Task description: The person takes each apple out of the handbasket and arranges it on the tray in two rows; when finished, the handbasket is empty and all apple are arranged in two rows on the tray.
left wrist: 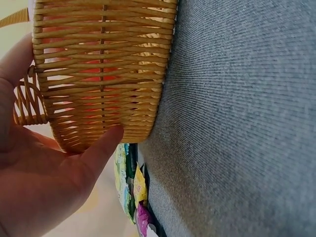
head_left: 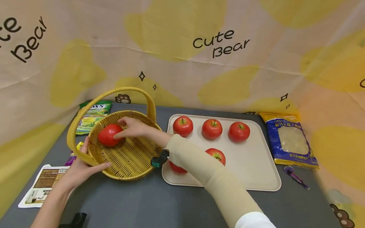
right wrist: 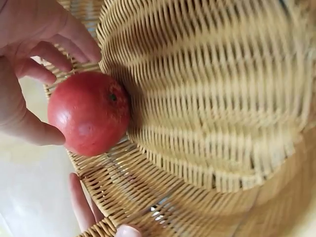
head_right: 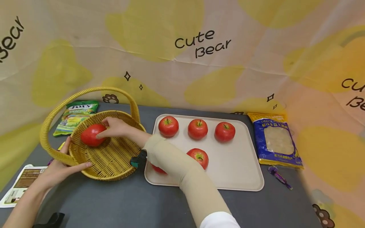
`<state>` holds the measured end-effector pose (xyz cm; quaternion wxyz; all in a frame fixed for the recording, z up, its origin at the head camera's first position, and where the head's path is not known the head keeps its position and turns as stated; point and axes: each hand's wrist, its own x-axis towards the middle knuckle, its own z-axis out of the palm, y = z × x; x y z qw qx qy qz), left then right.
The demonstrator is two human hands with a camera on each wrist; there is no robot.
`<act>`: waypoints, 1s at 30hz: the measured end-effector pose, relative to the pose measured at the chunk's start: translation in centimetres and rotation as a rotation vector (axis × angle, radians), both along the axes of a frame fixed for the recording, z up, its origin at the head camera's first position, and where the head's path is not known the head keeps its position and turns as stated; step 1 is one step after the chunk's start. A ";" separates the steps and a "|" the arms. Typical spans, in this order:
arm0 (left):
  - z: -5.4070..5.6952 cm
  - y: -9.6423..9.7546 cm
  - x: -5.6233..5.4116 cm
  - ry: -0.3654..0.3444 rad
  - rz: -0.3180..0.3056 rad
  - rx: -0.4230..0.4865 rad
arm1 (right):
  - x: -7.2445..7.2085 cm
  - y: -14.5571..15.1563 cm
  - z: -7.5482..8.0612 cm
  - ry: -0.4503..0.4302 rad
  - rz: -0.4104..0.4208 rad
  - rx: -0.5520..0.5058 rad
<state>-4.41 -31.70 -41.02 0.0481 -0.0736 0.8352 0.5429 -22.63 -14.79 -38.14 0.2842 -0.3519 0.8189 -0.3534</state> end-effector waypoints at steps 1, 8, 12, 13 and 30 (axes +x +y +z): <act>0.0 0.0 0.0 0.002 -0.002 -0.001 | 0.0 -0.5 -0.1 0.000 -0.007 0.011; -0.1 0.0 0.1 0.004 0.001 -0.011 | 0.7 -3.1 -1.2 0.020 -0.034 0.045; -0.2 0.0 0.1 0.008 0.000 -0.016 | 1.3 -3.7 -1.8 0.060 -0.065 0.085; -0.2 0.0 0.0 0.010 0.000 -0.013 | 1.4 -3.7 -1.9 0.072 -0.074 0.091; -0.1 0.1 0.0 -0.019 0.009 0.007 | 1.9 4.6 1.6 0.140 -0.042 -0.013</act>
